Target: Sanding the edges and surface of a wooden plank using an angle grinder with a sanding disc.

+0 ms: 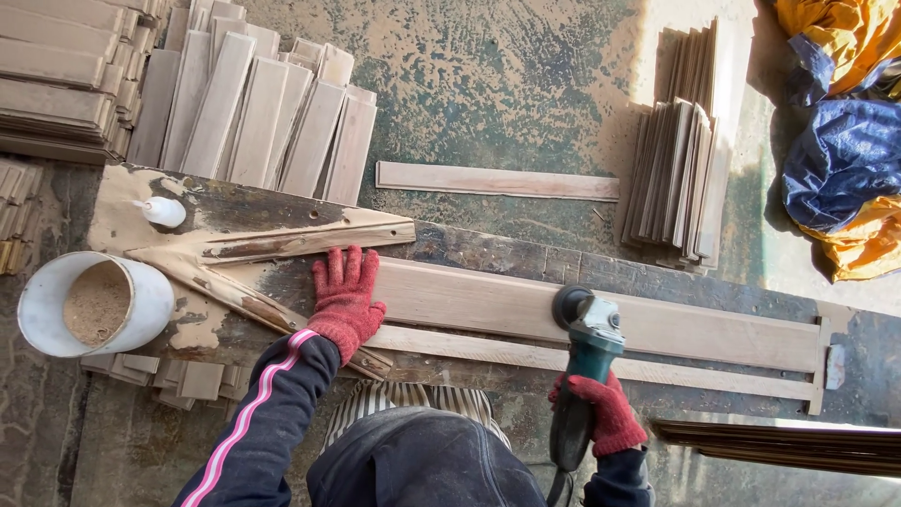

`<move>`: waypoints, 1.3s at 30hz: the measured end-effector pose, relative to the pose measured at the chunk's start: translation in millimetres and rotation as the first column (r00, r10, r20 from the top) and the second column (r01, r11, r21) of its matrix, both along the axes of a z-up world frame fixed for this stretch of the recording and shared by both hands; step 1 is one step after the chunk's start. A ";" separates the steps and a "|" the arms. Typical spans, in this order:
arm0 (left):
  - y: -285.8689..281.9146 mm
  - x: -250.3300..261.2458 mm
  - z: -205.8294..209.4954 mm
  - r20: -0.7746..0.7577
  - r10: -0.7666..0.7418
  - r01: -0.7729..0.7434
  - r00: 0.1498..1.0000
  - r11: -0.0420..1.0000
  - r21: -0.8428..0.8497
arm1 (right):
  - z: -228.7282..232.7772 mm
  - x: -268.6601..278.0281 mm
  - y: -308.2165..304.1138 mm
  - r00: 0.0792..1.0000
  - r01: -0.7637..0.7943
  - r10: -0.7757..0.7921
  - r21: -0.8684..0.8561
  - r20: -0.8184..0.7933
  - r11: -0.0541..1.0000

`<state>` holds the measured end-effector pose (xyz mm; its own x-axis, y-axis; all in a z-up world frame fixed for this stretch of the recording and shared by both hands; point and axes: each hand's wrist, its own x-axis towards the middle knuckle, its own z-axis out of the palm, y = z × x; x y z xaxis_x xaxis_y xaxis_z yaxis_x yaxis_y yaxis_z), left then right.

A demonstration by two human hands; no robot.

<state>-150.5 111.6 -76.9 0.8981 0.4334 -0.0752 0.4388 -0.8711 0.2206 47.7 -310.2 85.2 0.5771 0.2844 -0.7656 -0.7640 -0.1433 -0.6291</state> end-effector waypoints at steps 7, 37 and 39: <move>1.4 -2.8 -19.5 0.019 -0.009 0.010 1.000 0.999 -0.040 | 27.4 -48.2 109.8 0.965 -0.191 0.185 -0.014 -0.184 0.982; -2.3 -1.0 -4.8 -0.017 -0.038 0.037 0.999 0.999 -0.038 | -5.7 -26.4 24.3 0.998 0.032 -0.030 -0.032 0.058 0.999; -2.2 -1.7 -6.3 -0.038 -0.031 0.029 0.999 0.998 -0.054 | -8.9 -42.4 40.7 1.000 -0.026 0.026 0.041 -0.017 0.999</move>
